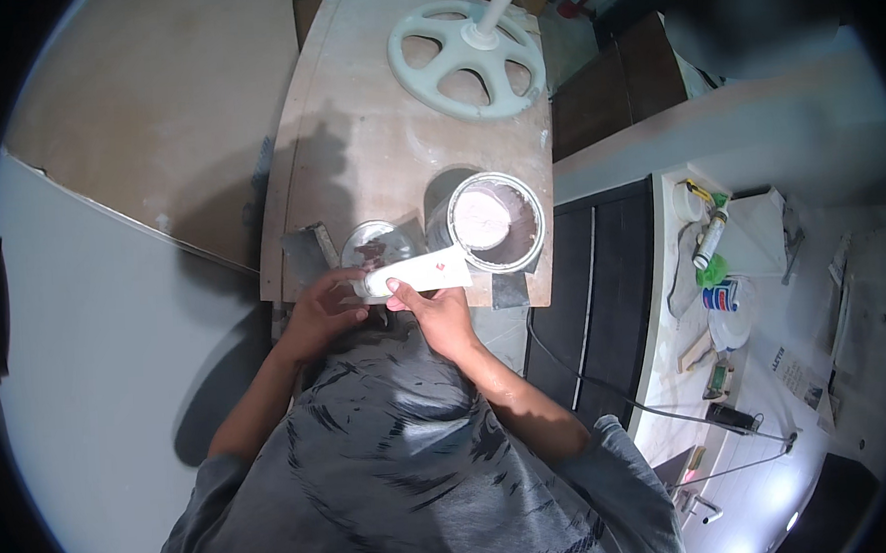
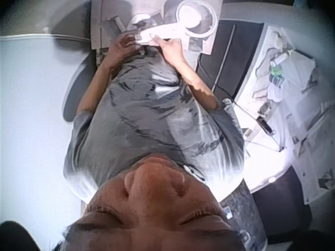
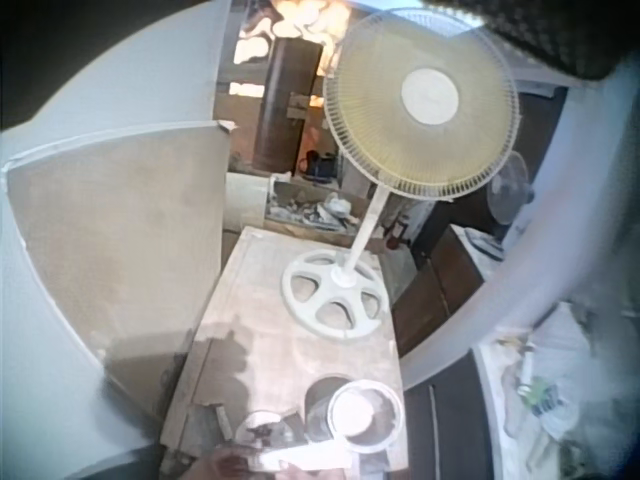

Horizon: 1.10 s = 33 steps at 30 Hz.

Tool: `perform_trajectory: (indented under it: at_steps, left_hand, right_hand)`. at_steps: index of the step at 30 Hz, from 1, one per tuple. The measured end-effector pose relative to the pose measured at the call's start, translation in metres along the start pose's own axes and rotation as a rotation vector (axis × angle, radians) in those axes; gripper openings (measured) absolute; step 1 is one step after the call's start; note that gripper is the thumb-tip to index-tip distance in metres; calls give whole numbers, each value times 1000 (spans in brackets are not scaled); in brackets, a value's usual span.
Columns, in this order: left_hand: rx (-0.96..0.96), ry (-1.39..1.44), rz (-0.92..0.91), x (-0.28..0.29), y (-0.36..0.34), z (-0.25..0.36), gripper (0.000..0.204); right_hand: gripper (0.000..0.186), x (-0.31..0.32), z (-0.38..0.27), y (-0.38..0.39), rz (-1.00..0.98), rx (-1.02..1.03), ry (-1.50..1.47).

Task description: The person opens a small tube of red paint and squeezes the contents into a larger can of white paint. They then use a wooden stick to stir the mixture thoroughly, blending the red pigment into the white base.

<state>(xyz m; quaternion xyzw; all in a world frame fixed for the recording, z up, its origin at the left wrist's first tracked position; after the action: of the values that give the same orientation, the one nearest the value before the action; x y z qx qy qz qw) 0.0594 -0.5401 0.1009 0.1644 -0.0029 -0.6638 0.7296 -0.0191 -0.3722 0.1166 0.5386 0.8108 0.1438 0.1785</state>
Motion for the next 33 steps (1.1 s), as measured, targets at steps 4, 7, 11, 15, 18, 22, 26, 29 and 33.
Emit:
perform_trajectory:
  at_steps: [4, 7, 11, 15, 18, 22, 26, 29, 33]
  left_hand:
    - [381, 404, -20, 11, -9, -62, 39]
    - [512, 477, -287, 16, -10, -60, 40]
    - [286, 361, 118, 7, -14, -31, 42]
    - [-41, 96, 108, 2, -14, -6, 38]
    - [247, 253, -55, 7, -18, -30, 38]
    - [546, 341, -211, 6, -14, -54, 45]
    - [538, 484, -100, 2, -24, -69, 47]
    - [461, 578, -65, 3, -45, -84, 44]
    - [391, 723, -3, 22, -68, -83, 37]
  right_hand:
    - [23, -7, -1, 2, -19, 34, -36]
    - [23, -16, -11, 5, -91, 180, 21]
    - [21, -3, 0, -2, -6, 78, 31]
    - [19, 3, -5, -3, 89, -29, -68]
    - [19, 4, 0, -4, 94, -30, -93]
    - [21, 2, 3, -5, 71, -9, -81]
    - [20, 3, 3, -8, 88, -2, -43]
    - [21, 6, 7, -15, 105, 10, -20]
    - [31, 13, 17, -25, 156, 78, -79]
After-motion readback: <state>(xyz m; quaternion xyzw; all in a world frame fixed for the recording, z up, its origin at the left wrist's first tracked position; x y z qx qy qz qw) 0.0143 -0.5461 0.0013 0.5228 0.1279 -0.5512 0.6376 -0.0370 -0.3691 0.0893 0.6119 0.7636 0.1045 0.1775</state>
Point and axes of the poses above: each hand's wrist, its own y-axis away from the middle knuckle, its own x-axis out of the back of the hand, z = x × y, the point moved 7 cm from there along -y, towards the middle knuckle, and after that the axes turned 4 degrees about z, right-handed, at the moved point
